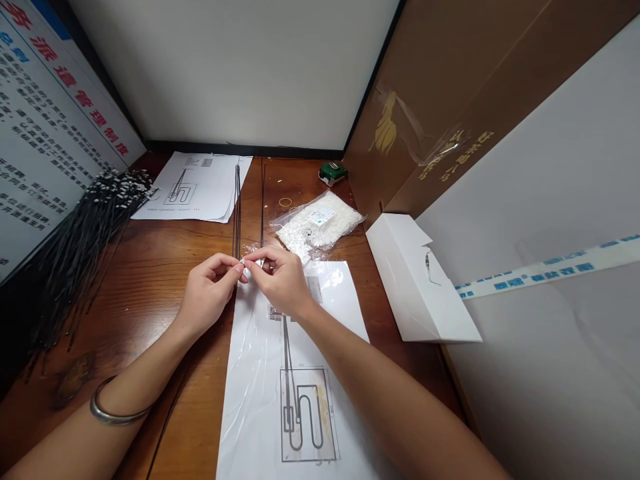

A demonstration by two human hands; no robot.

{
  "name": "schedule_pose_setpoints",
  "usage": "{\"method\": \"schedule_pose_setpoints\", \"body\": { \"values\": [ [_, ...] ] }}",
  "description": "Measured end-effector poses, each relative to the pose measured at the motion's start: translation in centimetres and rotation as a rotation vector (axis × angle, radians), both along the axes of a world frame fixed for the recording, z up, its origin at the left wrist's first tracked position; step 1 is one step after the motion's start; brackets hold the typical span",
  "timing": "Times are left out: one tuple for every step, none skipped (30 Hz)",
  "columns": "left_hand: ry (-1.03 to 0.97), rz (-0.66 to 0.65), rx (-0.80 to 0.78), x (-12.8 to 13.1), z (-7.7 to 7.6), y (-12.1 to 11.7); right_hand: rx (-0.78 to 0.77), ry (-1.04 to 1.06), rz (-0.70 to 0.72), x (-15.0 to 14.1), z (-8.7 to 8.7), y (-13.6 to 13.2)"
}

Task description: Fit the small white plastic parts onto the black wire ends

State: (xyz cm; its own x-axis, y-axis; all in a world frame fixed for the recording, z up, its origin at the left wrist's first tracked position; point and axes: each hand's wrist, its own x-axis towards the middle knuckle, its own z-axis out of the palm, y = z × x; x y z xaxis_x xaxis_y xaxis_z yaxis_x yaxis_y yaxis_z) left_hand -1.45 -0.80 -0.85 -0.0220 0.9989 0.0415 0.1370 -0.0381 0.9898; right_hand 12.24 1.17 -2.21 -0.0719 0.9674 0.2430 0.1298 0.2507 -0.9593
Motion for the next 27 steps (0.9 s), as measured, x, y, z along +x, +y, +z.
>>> {"method": "schedule_pose_setpoints", "body": {
  "values": [
    [0.008,0.001,0.002,0.0,0.05,-0.01,-0.005,-0.003,-0.003,0.02,0.03,-0.01],
    [0.013,0.002,0.003,0.0,0.08,-0.01,-0.011,-0.008,-0.006,0.03,0.07,-0.02],
    [0.016,0.002,0.004,0.0,0.09,-0.01,-0.018,-0.013,-0.01,0.04,0.1,-0.02],
    [0.014,0.001,0.002,0.0,0.08,0.0,-0.025,-0.016,-0.013,0.04,0.13,0.0],
    [0.007,0.0,-0.003,0.0,0.04,0.02,-0.031,-0.015,-0.015,0.05,0.15,0.02],
    [-0.004,-0.004,-0.009,-0.01,-0.02,0.04,-0.039,-0.01,-0.014,0.06,0.15,0.04],
    [-0.017,-0.009,-0.017,-0.01,-0.1,0.06,-0.047,-0.001,-0.011,0.07,0.15,0.07],
    [-0.032,-0.014,-0.026,-0.02,-0.17,0.08,-0.057,0.011,-0.004,0.08,0.14,0.1],
    [-0.046,-0.019,-0.035,-0.02,-0.24,0.09,-0.069,0.023,0.004,0.09,0.14,0.13],
    [-0.059,-0.023,-0.04,-0.03,-0.29,0.1,-0.083,0.033,0.012,0.1,0.13,0.15],
    [-0.069,-0.026,-0.042,-0.04,-0.32,0.1,-0.097,0.04,0.02,0.12,0.13,0.17],
    [-0.076,-0.029,-0.041,-0.04,-0.33,0.09,-0.11,0.045,0.028,0.14,0.13,0.19],
    [-0.083,-0.032,-0.04,-0.05,-0.33,0.08,-0.119,0.051,0.036,0.16,0.14,0.2],
    [-0.087,-0.035,-0.038,-0.05,-0.3,0.07,-0.126,0.055,0.043,0.18,0.15,0.21],
    [-0.088,-0.037,-0.037,-0.06,-0.28,0.07,-0.128,0.058,0.049,0.2,0.16,0.21],
    [-0.088,-0.039,-0.038,-0.07,-0.25,0.06,-0.129,0.062,0.053,0.22,0.18,0.22],
    [-0.086,-0.041,-0.04,-0.08,-0.24,0.06,-0.129,0.064,0.056,0.24,0.19,0.22],
    [-0.085,-0.043,-0.042,-0.09,-0.23,0.06,-0.129,0.065,0.057,0.25,0.2,0.22],
    [-0.085,-0.045,-0.043,-0.1,-0.23,0.06,-0.13,0.065,0.058,0.26,0.21,0.23],
    [-0.085,-0.047,-0.044,-0.11,-0.24,0.07,-0.131,0.065,0.059,0.26,0.22,0.23],
    [-0.086,-0.048,-0.044,-0.11,-0.26,0.07,-0.131,0.067,0.06,0.25,0.22,0.22],
    [-0.086,-0.047,-0.043,-0.1,-0.27,0.08,-0.129,0.068,0.06,0.24,0.21,0.22],
    [-0.086,-0.046,-0.043,-0.09,-0.29,0.08,-0.127,0.069,0.058,0.23,0.21,0.21],
    [-0.086,-0.045,-0.042,-0.08,-0.3,0.07,-0.123,0.068,0.056,0.21,0.2,0.2],
    [-0.087,-0.044,-0.042,-0.07,-0.31,0.07,-0.118,0.064,0.052,0.19,0.18,0.18],
    [-0.088,-0.044,-0.043,-0.06,-0.32,0.06,-0.111,0.059,0.046,0.17,0.16,0.17],
    [-0.088,-0.044,-0.043,-0.07,-0.32,0.06,-0.101,0.053,0.04,0.15,0.13,0.16]
  ]
}}
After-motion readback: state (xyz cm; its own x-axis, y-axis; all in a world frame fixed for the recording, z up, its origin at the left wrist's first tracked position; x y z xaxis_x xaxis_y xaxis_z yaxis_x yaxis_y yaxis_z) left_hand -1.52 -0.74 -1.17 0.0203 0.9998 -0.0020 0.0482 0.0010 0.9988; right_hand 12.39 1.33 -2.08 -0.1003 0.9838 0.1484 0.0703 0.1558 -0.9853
